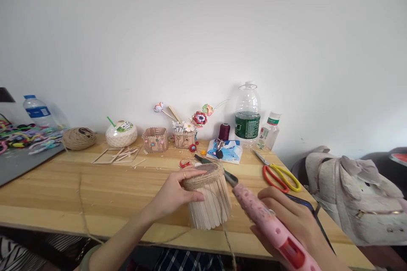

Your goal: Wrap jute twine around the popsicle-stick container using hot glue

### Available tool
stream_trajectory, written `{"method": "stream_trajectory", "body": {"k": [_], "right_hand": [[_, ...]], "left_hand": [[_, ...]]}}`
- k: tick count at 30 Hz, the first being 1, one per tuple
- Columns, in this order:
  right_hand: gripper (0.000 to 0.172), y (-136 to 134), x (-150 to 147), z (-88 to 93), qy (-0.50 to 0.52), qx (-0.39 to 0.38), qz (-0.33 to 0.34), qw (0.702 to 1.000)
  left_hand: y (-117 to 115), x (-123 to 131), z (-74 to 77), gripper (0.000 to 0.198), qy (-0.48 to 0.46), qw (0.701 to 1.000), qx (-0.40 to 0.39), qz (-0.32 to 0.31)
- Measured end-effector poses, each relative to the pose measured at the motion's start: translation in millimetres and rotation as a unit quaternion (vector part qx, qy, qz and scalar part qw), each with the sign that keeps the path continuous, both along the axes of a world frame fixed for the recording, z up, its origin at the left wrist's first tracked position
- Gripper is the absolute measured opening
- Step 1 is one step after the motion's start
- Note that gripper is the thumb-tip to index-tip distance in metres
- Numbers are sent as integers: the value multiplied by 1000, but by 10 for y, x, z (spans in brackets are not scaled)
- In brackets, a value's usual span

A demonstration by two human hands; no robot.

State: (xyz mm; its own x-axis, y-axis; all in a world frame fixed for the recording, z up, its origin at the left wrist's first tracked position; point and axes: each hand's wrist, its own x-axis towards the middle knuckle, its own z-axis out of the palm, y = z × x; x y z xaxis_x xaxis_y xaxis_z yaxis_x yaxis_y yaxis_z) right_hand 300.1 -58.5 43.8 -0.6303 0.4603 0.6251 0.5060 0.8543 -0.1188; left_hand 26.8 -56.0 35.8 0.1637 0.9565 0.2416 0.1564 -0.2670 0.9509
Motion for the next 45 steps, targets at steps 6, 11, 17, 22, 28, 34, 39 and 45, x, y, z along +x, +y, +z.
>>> {"method": "stream_trajectory", "body": {"k": [6, 11, 17, 22, 28, 34, 39, 45], "right_hand": [[8, 69, -39, -162, 0, -73, 50, 996], [9, 67, -55, -190, -54, -82, 38, 994], [13, 42, -113, -121, -54, -73, 38, 995], [14, 32, -160, -85, -59, -71, 42, 995], [16, 32, -171, -89, -65, -37, 41, 996], [16, 25, -147, -54, -79, -13, 16, 997], [17, 13, -165, -73, -77, -9, 13, 997], [20, 31, -154, -131, -57, -1, 16, 998]], "left_hand": [[32, 51, -10, 53, 40, 999, -6, 18], [12, 104, 73, 53, 61, 998, -8, 18], [20, 127, 82, 53, 67, 998, 6, 19], [21, 146, 92, 52, 81, 996, 13, 28], [6, 161, 110, 51, 79, 996, 4, 29], [14, 149, 91, 51, 79, 996, 12, 29], [24, 147, 82, 52, 78, 997, 2, 28], [12, 139, 99, 53, 71, 997, -17, 25]]}}
